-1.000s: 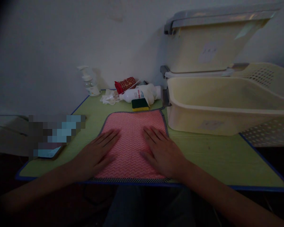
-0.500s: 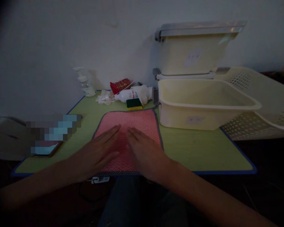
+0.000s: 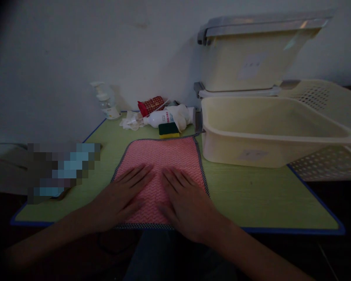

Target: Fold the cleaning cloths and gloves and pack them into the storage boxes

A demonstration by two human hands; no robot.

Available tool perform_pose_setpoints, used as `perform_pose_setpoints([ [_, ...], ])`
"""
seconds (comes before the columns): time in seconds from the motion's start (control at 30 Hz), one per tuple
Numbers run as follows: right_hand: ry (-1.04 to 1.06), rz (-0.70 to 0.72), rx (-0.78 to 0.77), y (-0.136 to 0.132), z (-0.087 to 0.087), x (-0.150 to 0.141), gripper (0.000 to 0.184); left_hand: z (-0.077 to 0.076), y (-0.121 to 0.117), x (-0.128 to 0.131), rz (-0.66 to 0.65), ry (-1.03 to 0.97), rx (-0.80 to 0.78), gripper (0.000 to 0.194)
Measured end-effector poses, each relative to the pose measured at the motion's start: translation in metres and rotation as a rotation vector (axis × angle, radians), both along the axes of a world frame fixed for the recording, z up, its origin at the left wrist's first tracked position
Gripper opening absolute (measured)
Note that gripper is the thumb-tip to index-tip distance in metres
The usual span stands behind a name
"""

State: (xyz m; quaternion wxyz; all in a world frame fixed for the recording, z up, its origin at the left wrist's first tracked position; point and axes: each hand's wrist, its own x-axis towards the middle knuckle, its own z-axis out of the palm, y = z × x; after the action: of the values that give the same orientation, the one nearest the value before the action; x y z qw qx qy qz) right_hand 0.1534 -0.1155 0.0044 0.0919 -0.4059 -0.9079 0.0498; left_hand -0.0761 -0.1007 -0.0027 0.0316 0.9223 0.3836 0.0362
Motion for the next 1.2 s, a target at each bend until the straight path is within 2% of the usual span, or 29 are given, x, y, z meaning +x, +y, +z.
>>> perform_pose_setpoints([
  [0.23, -0.073, 0.023, 0.028, -0.007, -0.001, 0.02, 0.06, 0.004, -0.007, -0.017, -0.057, -0.001, -0.057, 0.058],
  [0.37, -0.071, 0.044, 0.043, -0.011, -0.002, 0.029, 0.061, 0.011, -0.011, -0.024, -0.124, -0.017, -0.11, 0.068],
  [0.5, -0.048, 0.078, 0.027, -0.018, -0.001, 0.036, 0.082, 0.012, -0.018, -0.028, -0.179, -0.018, -0.14, 0.09],
  [0.57, -0.046, 0.089, 0.022, -0.023, -0.001, 0.039, 0.092, 0.01, -0.024, -0.029, -0.165, 0.012, -0.143, 0.094],
  [0.7, -0.08, 0.065, 0.095, -0.033, -0.004, 0.041, 0.082, 0.002, -0.038, -0.031, -0.11, 0.049, -0.1, 0.082],
  [0.77, -0.111, 0.057, 0.152, -0.036, -0.006, 0.04, 0.085, 0.001, -0.044, -0.031, -0.097, 0.062, -0.086, 0.081],
  [0.97, -0.125, 0.07, 0.252, -0.048, -0.001, 0.035, 0.089, 0.009, -0.055, -0.034, -0.133, 0.029, -0.151, 0.083],
  [1.07, -0.066, 0.097, 0.228, -0.059, 0.01, 0.041, 0.086, 0.013, -0.061, -0.039, -0.156, 0.011, -0.197, 0.077],
  [1.2, -0.03, 0.152, 0.05, -0.069, 0.019, 0.062, 0.079, 0.029, -0.064, -0.047, -0.217, -0.013, -0.314, 0.065],
])
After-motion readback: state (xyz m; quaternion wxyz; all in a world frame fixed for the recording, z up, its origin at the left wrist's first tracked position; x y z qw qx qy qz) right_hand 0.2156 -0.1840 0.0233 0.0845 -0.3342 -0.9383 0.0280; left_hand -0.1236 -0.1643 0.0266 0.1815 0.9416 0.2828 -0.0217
